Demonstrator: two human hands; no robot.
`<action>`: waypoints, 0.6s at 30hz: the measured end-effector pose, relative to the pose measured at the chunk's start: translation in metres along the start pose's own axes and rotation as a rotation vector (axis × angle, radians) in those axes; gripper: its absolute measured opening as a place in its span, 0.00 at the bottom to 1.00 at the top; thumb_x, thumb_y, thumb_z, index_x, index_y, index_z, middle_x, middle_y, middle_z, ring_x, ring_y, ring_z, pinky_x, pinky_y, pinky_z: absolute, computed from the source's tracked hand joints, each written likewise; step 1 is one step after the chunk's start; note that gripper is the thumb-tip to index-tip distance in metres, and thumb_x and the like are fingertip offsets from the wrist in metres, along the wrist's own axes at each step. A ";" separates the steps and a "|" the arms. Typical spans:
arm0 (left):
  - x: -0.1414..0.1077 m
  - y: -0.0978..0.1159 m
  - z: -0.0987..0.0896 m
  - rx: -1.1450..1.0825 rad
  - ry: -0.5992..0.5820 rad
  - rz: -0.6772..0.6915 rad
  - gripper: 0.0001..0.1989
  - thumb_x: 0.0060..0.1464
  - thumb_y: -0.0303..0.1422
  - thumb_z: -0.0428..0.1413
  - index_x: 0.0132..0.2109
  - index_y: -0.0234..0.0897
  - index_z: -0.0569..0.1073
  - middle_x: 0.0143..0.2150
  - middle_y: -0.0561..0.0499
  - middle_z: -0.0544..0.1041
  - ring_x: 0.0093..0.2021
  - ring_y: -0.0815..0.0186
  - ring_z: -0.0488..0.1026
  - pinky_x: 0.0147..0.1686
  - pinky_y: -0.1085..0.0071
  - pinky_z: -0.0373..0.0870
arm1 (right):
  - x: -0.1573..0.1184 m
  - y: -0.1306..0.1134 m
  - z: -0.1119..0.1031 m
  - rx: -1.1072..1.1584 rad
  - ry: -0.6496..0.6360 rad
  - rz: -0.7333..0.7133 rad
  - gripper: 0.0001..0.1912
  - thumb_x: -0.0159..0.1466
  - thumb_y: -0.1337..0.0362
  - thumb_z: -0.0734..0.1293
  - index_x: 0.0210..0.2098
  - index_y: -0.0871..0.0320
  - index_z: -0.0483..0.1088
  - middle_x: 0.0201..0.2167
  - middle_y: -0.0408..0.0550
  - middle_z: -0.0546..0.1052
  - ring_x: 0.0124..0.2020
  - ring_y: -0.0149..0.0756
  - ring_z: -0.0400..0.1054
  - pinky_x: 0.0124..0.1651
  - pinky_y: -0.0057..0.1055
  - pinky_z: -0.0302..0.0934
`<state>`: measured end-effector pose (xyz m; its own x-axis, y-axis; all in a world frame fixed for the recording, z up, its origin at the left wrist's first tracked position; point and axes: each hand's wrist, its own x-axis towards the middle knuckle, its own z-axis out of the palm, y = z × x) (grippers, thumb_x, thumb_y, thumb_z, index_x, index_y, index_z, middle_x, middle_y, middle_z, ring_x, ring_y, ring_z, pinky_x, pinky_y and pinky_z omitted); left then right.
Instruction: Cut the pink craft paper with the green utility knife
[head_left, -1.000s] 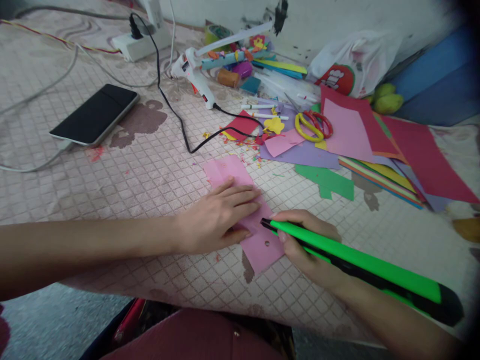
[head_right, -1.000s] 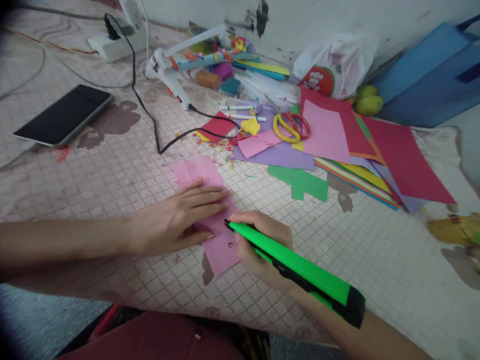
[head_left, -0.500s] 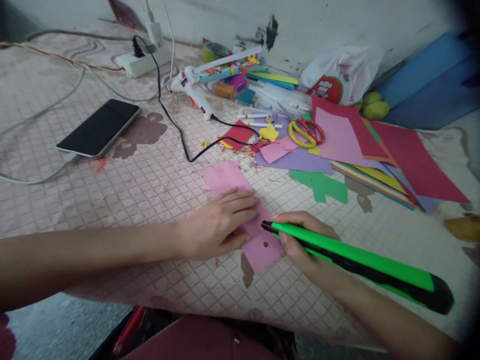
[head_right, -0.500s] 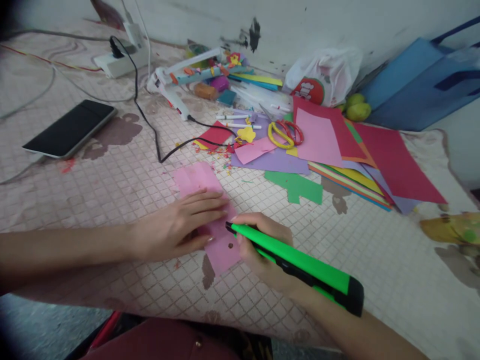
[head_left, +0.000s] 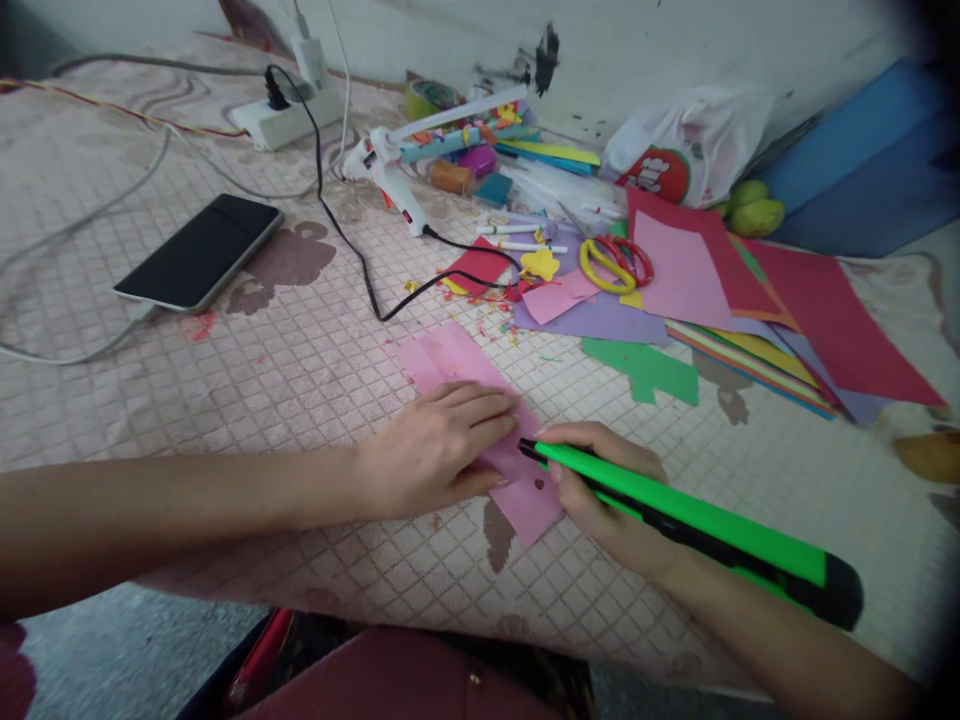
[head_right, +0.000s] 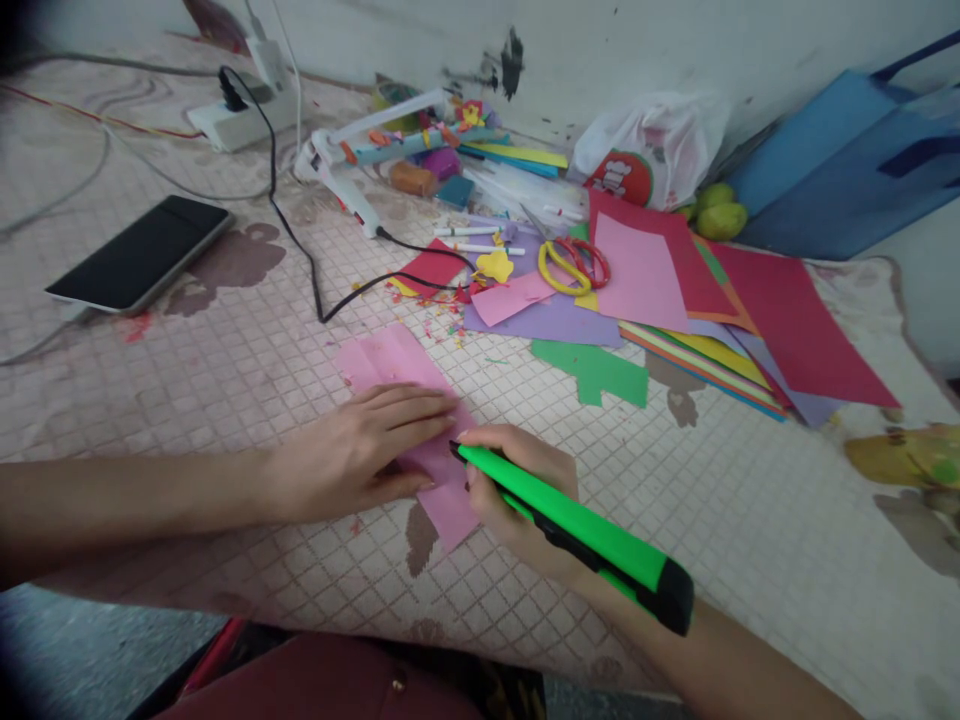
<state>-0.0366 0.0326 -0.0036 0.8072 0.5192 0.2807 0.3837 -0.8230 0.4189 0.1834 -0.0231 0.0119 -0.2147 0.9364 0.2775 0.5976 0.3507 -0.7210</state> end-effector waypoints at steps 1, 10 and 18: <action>0.000 0.000 0.000 0.004 -0.003 0.001 0.24 0.60 0.40 0.57 0.58 0.30 0.68 0.61 0.37 0.69 0.62 0.53 0.66 0.62 0.54 0.62 | 0.000 0.000 0.000 -0.002 0.008 0.003 0.10 0.61 0.66 0.65 0.42 0.54 0.72 0.35 0.43 0.80 0.33 0.32 0.74 0.36 0.29 0.70; 0.000 0.001 0.000 0.025 -0.005 0.008 0.24 0.61 0.41 0.56 0.58 0.29 0.68 0.61 0.38 0.69 0.61 0.53 0.66 0.61 0.55 0.62 | 0.001 0.000 0.000 -0.007 0.005 0.005 0.09 0.61 0.66 0.65 0.41 0.54 0.72 0.33 0.42 0.79 0.31 0.30 0.73 0.34 0.27 0.69; 0.000 0.000 0.000 0.028 -0.012 0.001 0.24 0.61 0.41 0.56 0.58 0.31 0.68 0.61 0.39 0.69 0.61 0.53 0.66 0.61 0.54 0.62 | 0.003 -0.003 0.003 -0.009 0.030 0.003 0.09 0.60 0.67 0.64 0.40 0.55 0.73 0.31 0.42 0.79 0.29 0.28 0.73 0.33 0.25 0.68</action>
<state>-0.0365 0.0322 -0.0041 0.8129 0.5160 0.2702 0.3954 -0.8295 0.3946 0.1790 -0.0213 0.0129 -0.1895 0.9368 0.2941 0.6050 0.3473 -0.7165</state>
